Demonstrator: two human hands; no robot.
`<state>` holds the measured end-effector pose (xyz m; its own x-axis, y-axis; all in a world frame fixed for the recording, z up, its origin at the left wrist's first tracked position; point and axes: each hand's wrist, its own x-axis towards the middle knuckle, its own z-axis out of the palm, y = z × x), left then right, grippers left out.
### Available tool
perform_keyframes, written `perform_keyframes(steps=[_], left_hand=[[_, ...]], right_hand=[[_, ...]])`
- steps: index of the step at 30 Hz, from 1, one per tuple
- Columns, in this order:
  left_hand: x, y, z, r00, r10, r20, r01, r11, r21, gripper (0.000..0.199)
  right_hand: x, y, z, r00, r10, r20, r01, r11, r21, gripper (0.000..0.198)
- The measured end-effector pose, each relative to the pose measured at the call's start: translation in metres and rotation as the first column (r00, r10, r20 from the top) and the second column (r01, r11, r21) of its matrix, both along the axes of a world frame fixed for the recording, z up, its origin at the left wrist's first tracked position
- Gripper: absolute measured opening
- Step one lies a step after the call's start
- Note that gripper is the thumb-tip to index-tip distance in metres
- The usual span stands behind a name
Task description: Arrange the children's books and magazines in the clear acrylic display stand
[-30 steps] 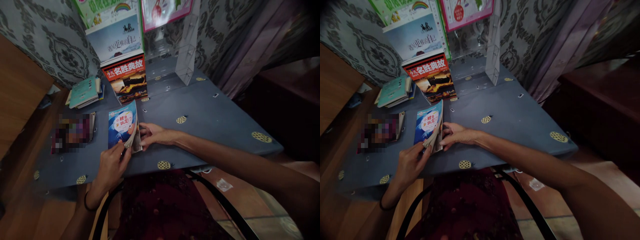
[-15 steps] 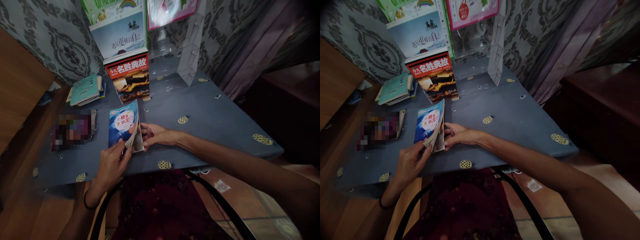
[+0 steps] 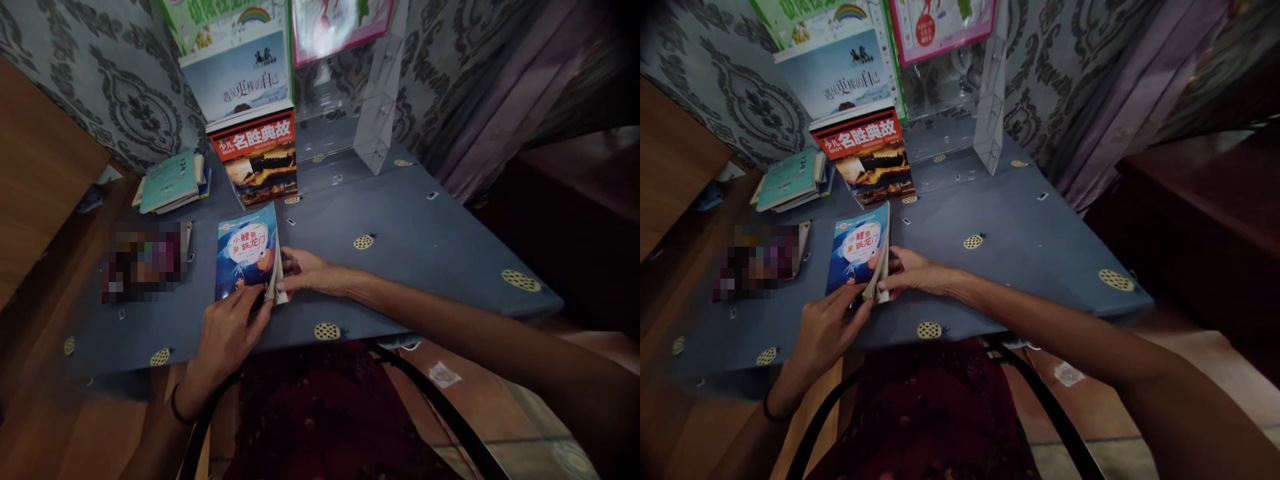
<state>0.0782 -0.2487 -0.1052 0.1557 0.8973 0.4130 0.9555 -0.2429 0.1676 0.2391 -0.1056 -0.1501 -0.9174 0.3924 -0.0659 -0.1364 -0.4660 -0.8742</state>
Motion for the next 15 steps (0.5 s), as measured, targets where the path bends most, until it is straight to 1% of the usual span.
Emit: perform_keyframes(steps=[2, 4, 8, 11, 15], left_hand=[[0.0006, -0.0007, 0.0001, 1.000, -0.005, -0.005, 0.005, 1.000, -0.002, 0.025], [0.0013, -0.0013, -0.0004, 1.000, 0.015, -0.024, -0.015, 1.000, 0.000, 0.026], [0.0016, -0.0014, -0.0029, 0.997, 0.058, -0.060, -0.056, 0.998, 0.040, 0.023], [-0.0013, -0.0010, -0.0011, 0.998, 0.054, -0.008, -0.054, 0.998, 0.018, 0.024], [-0.0071, -0.0002, 0.0052, 0.994, 0.050, 0.100, -0.048, 0.998, -0.027, 0.034]], right_hand=[[-0.0002, -0.0006, -0.0003, 1.000, -0.001, -0.003, 0.001, 1.000, -0.001, 0.065], [-0.0001, -0.0011, 0.0000, 1.000, -0.004, -0.005, 0.004, 1.000, 0.003, 0.068], [0.0005, -0.0015, 0.0019, 1.000, -0.001, -0.001, 0.001, 1.000, 0.022, 0.066], [0.0011, -0.0004, 0.0019, 1.000, 0.016, -0.006, -0.016, 1.000, 0.021, 0.065], [0.0022, 0.0024, -0.0018, 0.999, 0.043, -0.024, -0.044, 0.999, -0.022, 0.076]])
